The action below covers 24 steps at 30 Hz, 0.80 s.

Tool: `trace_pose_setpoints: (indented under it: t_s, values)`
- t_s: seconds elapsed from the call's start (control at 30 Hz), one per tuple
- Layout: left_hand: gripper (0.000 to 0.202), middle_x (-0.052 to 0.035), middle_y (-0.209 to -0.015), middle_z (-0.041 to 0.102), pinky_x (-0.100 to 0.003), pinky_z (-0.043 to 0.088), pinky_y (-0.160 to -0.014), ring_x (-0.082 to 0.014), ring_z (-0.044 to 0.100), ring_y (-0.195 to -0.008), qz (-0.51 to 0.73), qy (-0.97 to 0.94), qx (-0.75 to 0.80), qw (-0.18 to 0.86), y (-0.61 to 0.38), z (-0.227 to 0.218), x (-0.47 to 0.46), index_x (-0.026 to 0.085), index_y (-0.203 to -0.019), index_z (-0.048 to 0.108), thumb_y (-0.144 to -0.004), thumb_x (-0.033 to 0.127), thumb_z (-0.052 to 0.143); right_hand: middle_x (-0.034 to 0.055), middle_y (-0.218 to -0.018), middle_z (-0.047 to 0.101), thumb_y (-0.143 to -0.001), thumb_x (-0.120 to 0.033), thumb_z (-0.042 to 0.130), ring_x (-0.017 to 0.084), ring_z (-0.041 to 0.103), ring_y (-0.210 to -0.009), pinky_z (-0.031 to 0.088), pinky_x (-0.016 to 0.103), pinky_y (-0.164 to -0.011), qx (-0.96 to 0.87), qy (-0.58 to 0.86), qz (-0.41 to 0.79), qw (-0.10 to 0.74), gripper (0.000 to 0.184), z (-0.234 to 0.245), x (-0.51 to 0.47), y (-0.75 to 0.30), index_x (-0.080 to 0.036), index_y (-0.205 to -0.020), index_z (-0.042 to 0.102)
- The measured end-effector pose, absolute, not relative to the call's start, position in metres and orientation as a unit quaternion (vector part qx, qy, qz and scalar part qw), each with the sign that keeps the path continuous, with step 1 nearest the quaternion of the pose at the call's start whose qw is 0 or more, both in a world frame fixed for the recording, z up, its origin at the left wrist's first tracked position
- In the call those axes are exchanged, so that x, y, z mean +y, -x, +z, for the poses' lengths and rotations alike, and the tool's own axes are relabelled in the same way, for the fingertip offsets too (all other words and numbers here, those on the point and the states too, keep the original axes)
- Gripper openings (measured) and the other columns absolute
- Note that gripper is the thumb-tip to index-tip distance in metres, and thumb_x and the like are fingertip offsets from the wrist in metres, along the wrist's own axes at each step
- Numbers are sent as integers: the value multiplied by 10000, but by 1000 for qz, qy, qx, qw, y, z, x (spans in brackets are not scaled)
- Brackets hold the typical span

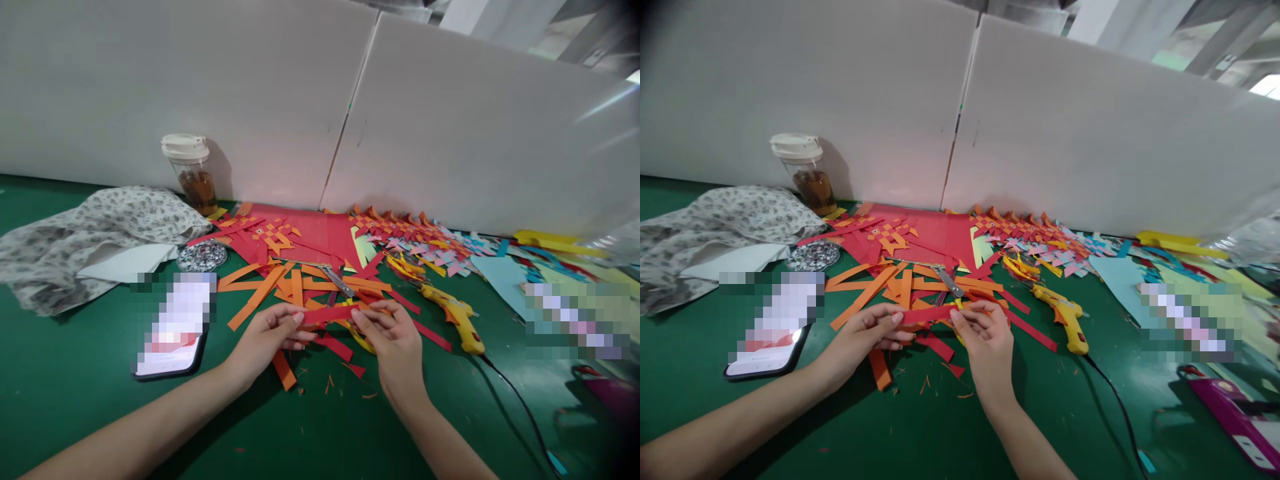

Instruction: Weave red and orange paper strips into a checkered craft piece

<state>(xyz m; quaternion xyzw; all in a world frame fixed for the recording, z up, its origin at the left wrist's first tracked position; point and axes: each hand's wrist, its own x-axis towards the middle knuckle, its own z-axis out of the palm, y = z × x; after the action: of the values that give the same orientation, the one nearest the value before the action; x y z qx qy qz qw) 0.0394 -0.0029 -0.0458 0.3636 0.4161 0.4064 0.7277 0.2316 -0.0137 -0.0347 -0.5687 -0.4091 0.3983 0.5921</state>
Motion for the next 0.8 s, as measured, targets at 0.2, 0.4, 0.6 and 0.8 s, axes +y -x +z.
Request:
trace_pose_setpoints:
  t_s: [0.2, 0.4, 0.6, 0.8]
  values:
    - [234, 20, -648, 667, -208, 452, -557, -143, 675, -641, 409, -378, 409, 723, -42, -46, -6, 180, -749, 480, -737, 332, 658, -20, -714, 676, -607, -279, 766, 127, 633, -632, 522, 254, -636, -394, 560, 406, 605, 348, -34, -14, -233, -211, -830, 507]
    - [222, 2, -706, 669, -205, 421, -468, -99, 622, -465, 406, -446, 379, 702, -43, -50, -10, 183, -753, 427, -811, 353, 559, -15, -707, 668, -628, -281, 753, 125, 626, -637, 517, 252, -638, -398, 558, 407, 604, 337, -34, -14, -233, -208, -833, 496]
    - [224, 20, -645, 639, -200, 410, -411, -99, 589, -407, 388, -479, 378, 690, -44, -50, -14, 193, -755, 400, -830, 368, 518, -6, -707, 659, -623, -299, 752, 136, 630, -638, 532, 285, -660, -394, 551, 408, 612, 333, -31, -15, -231, -198, -814, 499]
    - [274, 65, -453, 506, -196, 389, -415, -84, 490, -383, 326, -523, 409, 673, -43, -45, -18, 187, -679, 432, -768, 398, 583, -20, -700, 631, -638, -286, 742, 119, 606, -637, 514, 254, -640, -404, 536, 417, 614, 312, -33, -14, -234, -204, -823, 505]
